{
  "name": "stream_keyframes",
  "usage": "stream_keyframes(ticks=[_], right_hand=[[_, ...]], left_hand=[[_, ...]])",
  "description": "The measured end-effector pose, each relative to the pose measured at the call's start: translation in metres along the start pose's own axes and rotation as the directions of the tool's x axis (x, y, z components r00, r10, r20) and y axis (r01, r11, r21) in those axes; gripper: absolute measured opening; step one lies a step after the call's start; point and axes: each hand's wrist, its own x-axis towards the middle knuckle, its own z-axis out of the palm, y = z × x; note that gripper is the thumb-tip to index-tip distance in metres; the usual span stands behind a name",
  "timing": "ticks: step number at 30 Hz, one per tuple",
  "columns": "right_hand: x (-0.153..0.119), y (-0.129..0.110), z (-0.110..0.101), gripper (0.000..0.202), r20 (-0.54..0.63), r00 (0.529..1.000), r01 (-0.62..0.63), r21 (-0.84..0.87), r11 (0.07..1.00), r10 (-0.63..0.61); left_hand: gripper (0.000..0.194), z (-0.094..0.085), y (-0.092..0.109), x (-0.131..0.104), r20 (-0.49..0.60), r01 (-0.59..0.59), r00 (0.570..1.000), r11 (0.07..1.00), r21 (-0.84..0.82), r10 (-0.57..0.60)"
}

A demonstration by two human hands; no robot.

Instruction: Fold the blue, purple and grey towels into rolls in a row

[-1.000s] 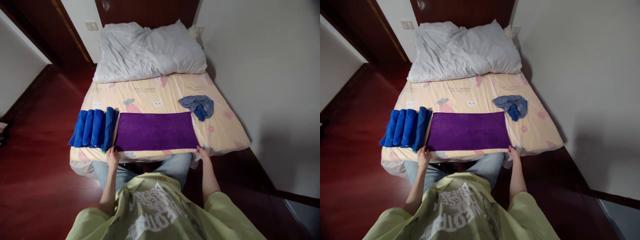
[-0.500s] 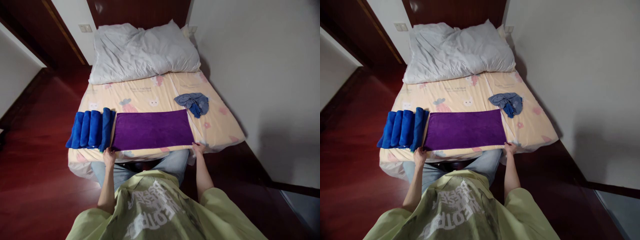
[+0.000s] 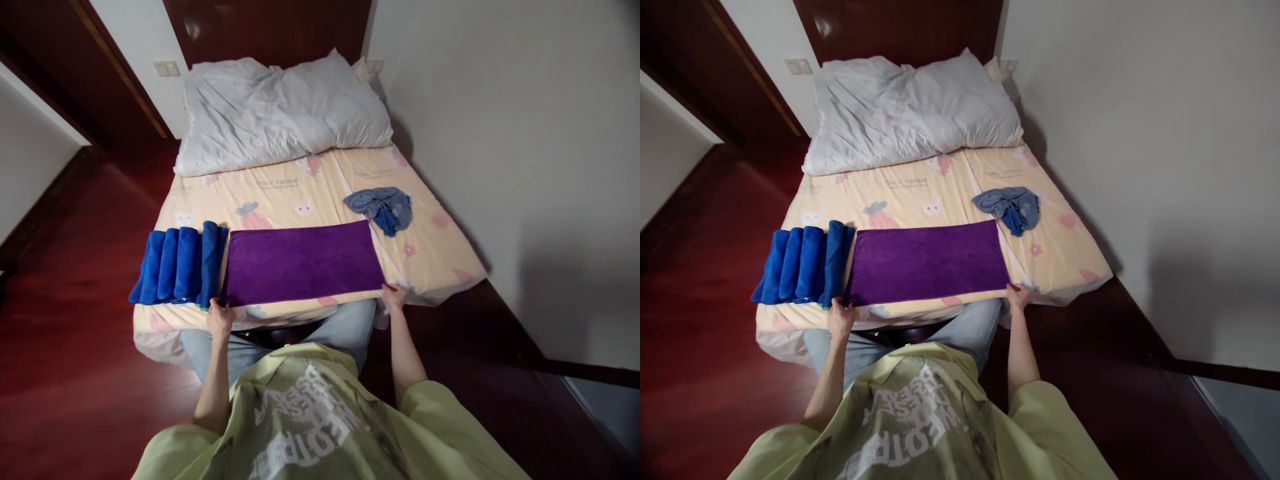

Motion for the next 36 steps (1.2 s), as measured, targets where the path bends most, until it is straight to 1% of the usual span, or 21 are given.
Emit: stream_keyframes(ticks=[2, 4, 5, 7, 8, 9, 10, 11, 12, 14, 15, 17, 19, 21, 24, 26, 28, 30, 32, 34, 36], right_hand=[[0.006, -0.006, 0.002, 0.023, 0.012, 0.998, -0.057, -0.049, 0.997, 0.058], [0.014, -0.022, 0.006, 0.035, 0.018, 0.998, -0.053, -0.093, 0.994, 0.055], [0.019, -0.035, 0.009, 0.038, 0.025, 1.000, -0.014, -0.103, 0.995, 0.017], [0.029, -0.069, 0.020, 0.038, 0.073, 0.990, 0.129, -0.093, 0.987, -0.122], [0.034, -0.091, 0.027, 0.038, 0.114, 0.973, 0.210, -0.076, 0.975, -0.201], [0.037, -0.114, 0.036, 0.037, 0.175, 0.940, 0.303, -0.046, 0.952, -0.291], [0.040, -0.139, 0.046, 0.036, 0.237, 0.897, 0.385, -0.010, 0.923, -0.372], [0.041, -0.164, 0.057, 0.034, 0.310, 0.834, 0.469, 0.035, 0.882, -0.456], [0.041, -0.189, 0.070, 0.033, 0.390, 0.753, 0.543, 0.086, 0.835, -0.530], [0.035, -0.234, 0.100, 0.032, 0.537, 0.586, 0.622, 0.182, 0.761, -0.607], [0.031, -0.254, 0.115, 0.032, 0.588, 0.521, 0.636, 0.216, 0.741, -0.619], [0.022, -0.286, 0.147, 0.034, 0.656, 0.433, 0.661, 0.235, 0.713, -0.618], [0.014, -0.308, 0.175, 0.036, 0.706, 0.381, 0.694, 0.209, 0.689, -0.598], [0.009, -0.321, 0.199, 0.037, 0.750, 0.343, 0.737, 0.159, 0.657, -0.566], [0.009, -0.327, 0.225, 0.037, 0.807, 0.306, 0.782, 0.089, 0.617, -0.505], [0.012, -0.326, 0.239, 0.035, 0.832, 0.293, 0.781, 0.075, 0.619, -0.470], [0.018, -0.322, 0.251, 0.032, 0.849, 0.273, 0.758, 0.100, 0.645, -0.453], [0.023, -0.317, 0.262, 0.027, 0.860, 0.247, 0.733, 0.135, 0.667, -0.446], [0.029, -0.313, 0.271, 0.026, 0.873, 0.225, 0.718, 0.152, 0.679, -0.433], [0.032, -0.311, 0.278, 0.028, 0.888, 0.221, 0.707, 0.140, 0.694, -0.404], [0.035, -0.309, 0.282, 0.028, 0.894, 0.217, 0.688, 0.144, 0.711, -0.391]], left_hand=[[0.037, -0.002, 0.010, -0.010, 0.023, 0.002, 1.000, 1.000, 0.025, -0.003], [0.030, 0.000, 0.022, -0.024, 0.082, -0.060, 0.995, 0.998, 0.009, 0.059], [0.026, 0.003, 0.030, -0.032, 0.119, -0.096, 0.988, 0.995, -0.025, 0.099], [0.020, 0.012, 0.048, -0.053, 0.201, -0.133, 0.966, 0.978, -0.159, 0.164], [0.017, 0.018, 0.058, -0.066, 0.254, -0.116, 0.949, 0.959, -0.259, 0.184], [0.016, 0.024, 0.069, -0.079, 0.322, -0.068, 0.925, 0.923, -0.379, 0.201], [0.016, 0.030, 0.082, -0.092, 0.408, 0.019, 0.887, 0.866, -0.500, 0.216], [0.018, 0.036, 0.095, -0.106, 0.505, 0.147, 0.832, 0.788, -0.598, 0.228], [0.024, 0.042, 0.108, -0.119, 0.598, 0.301, 0.765, 0.688, -0.660, 0.239], [0.039, 0.053, 0.134, -0.140, 0.737, 0.588, 0.635, 0.473, -0.656, 0.232], [0.044, 0.057, 0.145, -0.146, 0.774, 0.683, 0.596, 0.372, -0.628, 0.214], [0.046, 0.064, 0.163, -0.148, 0.815, 0.794, 0.556, 0.187, -0.579, 0.163], [0.039, 0.068, 0.174, -0.140, 0.832, 0.834, 0.540, 0.050, -0.549, 0.127], [0.031, 0.072, 0.180, -0.130, 0.845, 0.851, 0.524, -0.022, -0.525, 0.109], [0.030, 0.080, 0.186, -0.122, 0.864, 0.864, 0.501, -0.091, -0.495, 0.057], [0.035, 0.087, 0.192, -0.124, 0.863, 0.855, 0.504, -0.155, -0.495, 0.023], [0.042, 0.093, 0.198, -0.127, 0.851, 0.836, 0.525, -0.194, -0.514, 0.005], [0.049, 0.099, 0.205, -0.129, 0.842, 0.826, 0.539, -0.187, -0.532, -0.018], [0.054, 0.103, 0.210, -0.130, 0.840, 0.825, 0.539, -0.160, -0.542, -0.067], [0.057, 0.104, 0.214, -0.132, 0.828, 0.817, 0.548, -0.139, -0.560, -0.117], [0.056, 0.103, 0.218, -0.135, 0.802, 0.795, 0.574, -0.122, -0.594, -0.164]])
